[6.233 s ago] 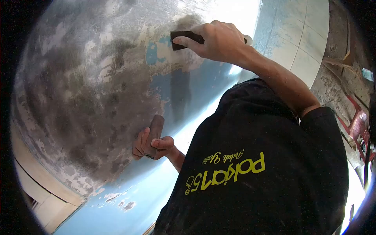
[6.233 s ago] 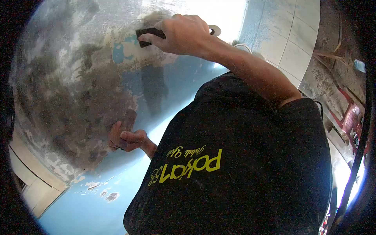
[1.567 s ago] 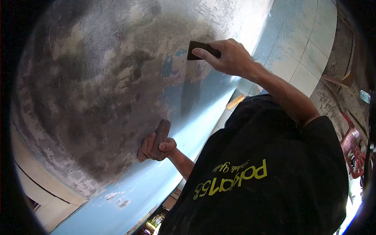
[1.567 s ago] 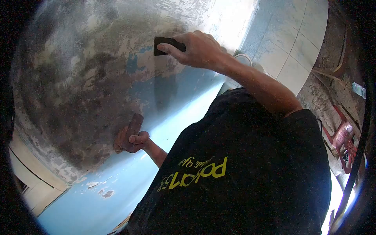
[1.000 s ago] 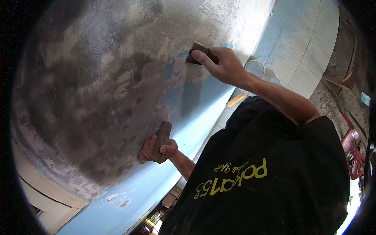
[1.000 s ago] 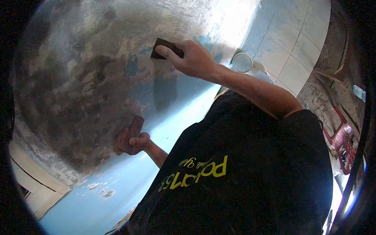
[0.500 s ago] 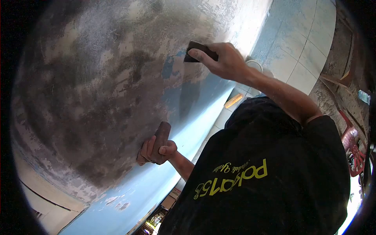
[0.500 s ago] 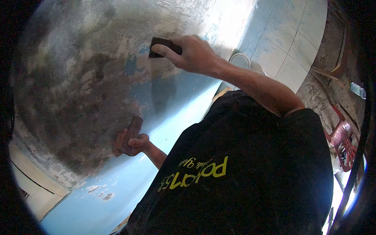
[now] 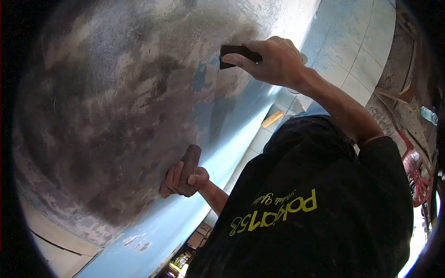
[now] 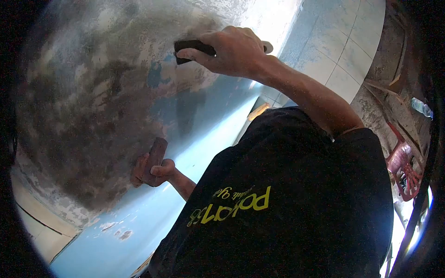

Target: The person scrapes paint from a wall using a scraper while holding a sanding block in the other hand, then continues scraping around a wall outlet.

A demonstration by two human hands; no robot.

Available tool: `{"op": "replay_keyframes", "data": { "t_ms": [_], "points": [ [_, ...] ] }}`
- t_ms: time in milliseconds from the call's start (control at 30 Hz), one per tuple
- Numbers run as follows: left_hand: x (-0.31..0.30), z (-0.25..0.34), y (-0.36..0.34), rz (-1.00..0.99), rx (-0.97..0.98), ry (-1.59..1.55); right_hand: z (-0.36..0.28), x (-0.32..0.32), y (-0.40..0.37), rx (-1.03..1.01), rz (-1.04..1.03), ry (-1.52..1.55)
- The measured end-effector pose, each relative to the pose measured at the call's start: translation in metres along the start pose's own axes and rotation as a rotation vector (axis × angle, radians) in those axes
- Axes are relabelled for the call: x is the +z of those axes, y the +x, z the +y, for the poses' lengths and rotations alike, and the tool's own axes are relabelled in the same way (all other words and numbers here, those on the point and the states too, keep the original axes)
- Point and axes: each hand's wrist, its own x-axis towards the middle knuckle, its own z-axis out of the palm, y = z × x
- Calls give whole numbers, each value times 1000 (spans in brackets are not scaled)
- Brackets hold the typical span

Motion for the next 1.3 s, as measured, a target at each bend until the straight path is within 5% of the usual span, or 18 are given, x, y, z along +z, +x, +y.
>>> {"op": "replay_keyframes", "data": {
  "t_ms": [133, 233, 367, 500, 700, 800, 900, 1033, 1300],
  "points": [
    [-1, 2, 0, -20, -18, -9, -6, -6, 0, 30, -97, -24],
    [1, 9, 4, -6, -95, -12, -11, 10, -9, 332, -204, 374],
    [1, 4, 3, 11, -68, -2, -23, 21, -14, 396, -124, 617],
    [-1, 5, 2, -8, -59, -3, -16, 16, -10, 336, -129, 545],
    [0, 7, -1, 0, -118, -17, -10, -11, 9, 50, -144, -38],
    [2, 10, 2, -5, -120, 3, -17, -19, 10, 100, -225, -74],
    [-1, 8, 0, -16, -127, -5, -21, -2, -3, 305, -219, 252],
    [0, 5, -4, -18, -116, 20, -24, 20, -12, 305, -50, 535],
    [0, 4, -2, 15, -62, -11, -19, 3, -2, 221, -124, 289]
  ]
}}
